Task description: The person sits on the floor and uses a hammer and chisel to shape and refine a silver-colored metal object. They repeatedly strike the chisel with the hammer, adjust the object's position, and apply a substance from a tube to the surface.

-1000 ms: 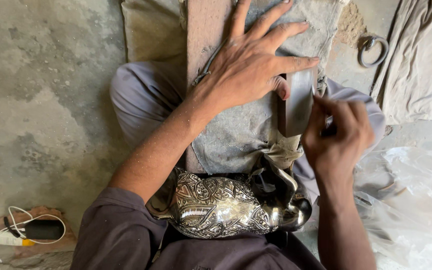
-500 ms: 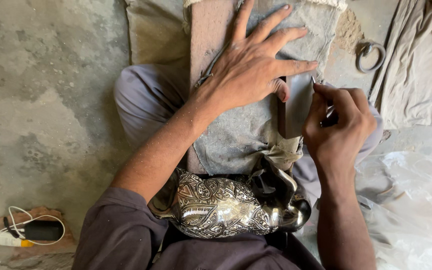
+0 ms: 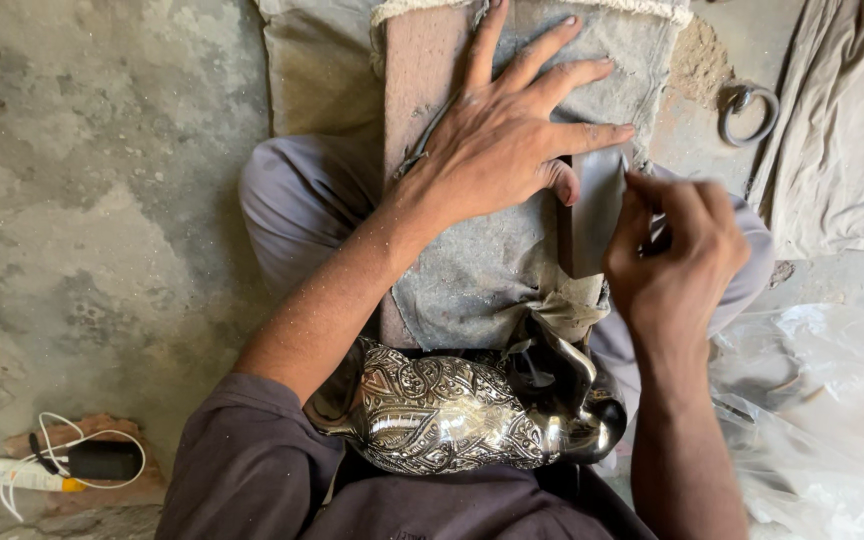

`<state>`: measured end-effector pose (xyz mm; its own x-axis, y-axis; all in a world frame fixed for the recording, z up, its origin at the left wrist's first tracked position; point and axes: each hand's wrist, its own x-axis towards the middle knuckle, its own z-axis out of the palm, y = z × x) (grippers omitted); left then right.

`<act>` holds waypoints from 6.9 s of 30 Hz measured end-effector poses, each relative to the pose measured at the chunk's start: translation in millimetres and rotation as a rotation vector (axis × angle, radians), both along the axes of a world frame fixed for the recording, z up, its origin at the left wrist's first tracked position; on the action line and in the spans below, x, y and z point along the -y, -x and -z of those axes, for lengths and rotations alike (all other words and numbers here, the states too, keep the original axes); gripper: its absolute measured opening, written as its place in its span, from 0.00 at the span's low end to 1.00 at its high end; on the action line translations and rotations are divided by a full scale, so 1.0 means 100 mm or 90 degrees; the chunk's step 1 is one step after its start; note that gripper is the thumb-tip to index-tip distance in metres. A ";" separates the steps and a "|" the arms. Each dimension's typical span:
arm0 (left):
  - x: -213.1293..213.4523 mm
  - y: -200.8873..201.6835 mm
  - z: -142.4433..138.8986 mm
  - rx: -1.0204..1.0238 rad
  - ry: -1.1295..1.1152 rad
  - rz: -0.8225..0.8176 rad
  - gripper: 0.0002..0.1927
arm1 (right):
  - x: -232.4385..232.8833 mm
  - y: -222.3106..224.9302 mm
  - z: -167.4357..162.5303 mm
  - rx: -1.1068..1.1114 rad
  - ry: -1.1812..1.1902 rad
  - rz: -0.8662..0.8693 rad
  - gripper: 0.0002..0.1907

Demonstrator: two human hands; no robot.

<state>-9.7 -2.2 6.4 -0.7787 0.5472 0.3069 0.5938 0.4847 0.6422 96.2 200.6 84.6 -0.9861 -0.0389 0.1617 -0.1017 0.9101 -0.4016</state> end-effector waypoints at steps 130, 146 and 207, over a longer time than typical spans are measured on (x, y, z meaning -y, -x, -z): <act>1.66 -2.47 -0.86 0.234 -0.285 -0.588 0.15 | -0.32 -2.22 -0.86 0.175 1.061 0.063 0.09; 0.45 -2.83 -1.41 0.477 -0.648 -0.183 0.11 | -0.78 -2.03 -0.03 0.366 0.106 0.010 0.18; -0.25 -3.28 -0.48 -0.167 -0.178 -0.102 0.15 | -0.70 -1.79 -2.06 -0.076 -0.291 -0.328 0.24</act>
